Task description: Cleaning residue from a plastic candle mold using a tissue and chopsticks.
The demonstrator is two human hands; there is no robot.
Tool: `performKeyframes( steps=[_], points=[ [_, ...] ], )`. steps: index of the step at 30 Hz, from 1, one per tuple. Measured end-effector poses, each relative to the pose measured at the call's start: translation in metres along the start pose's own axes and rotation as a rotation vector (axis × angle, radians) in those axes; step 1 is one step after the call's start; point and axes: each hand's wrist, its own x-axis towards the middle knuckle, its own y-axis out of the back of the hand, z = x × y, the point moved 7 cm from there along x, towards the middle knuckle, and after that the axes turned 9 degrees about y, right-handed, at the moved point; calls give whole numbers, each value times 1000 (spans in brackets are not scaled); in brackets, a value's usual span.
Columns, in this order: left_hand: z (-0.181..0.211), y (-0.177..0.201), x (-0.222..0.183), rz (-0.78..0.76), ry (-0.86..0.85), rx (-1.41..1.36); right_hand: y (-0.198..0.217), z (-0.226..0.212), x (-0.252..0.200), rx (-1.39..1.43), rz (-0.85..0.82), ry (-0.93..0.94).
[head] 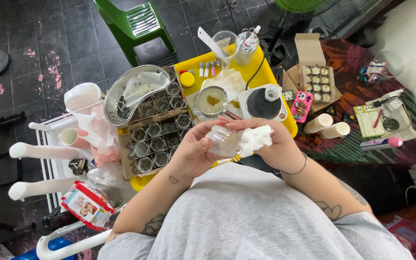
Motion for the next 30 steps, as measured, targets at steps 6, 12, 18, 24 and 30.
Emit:
performKeyframes(
  steps=[6,12,18,24,30],
  points=[
    [-8,0,1,-50,-25,-15,13,-2,-1,-33,110,-208],
    [-8,-14,2,-20,-39,-30,51,-3,-22,86,301,-58],
    [-13,-18,5,-2,-78,85,53,-12,-25,-213,217,52],
    [-17,-10,6,83,-155,147,23,-57,-4,-295,-75,77],
    [-19,-23,11,68,-145,146,36,-21,-21,166,110,-218]
  ],
)
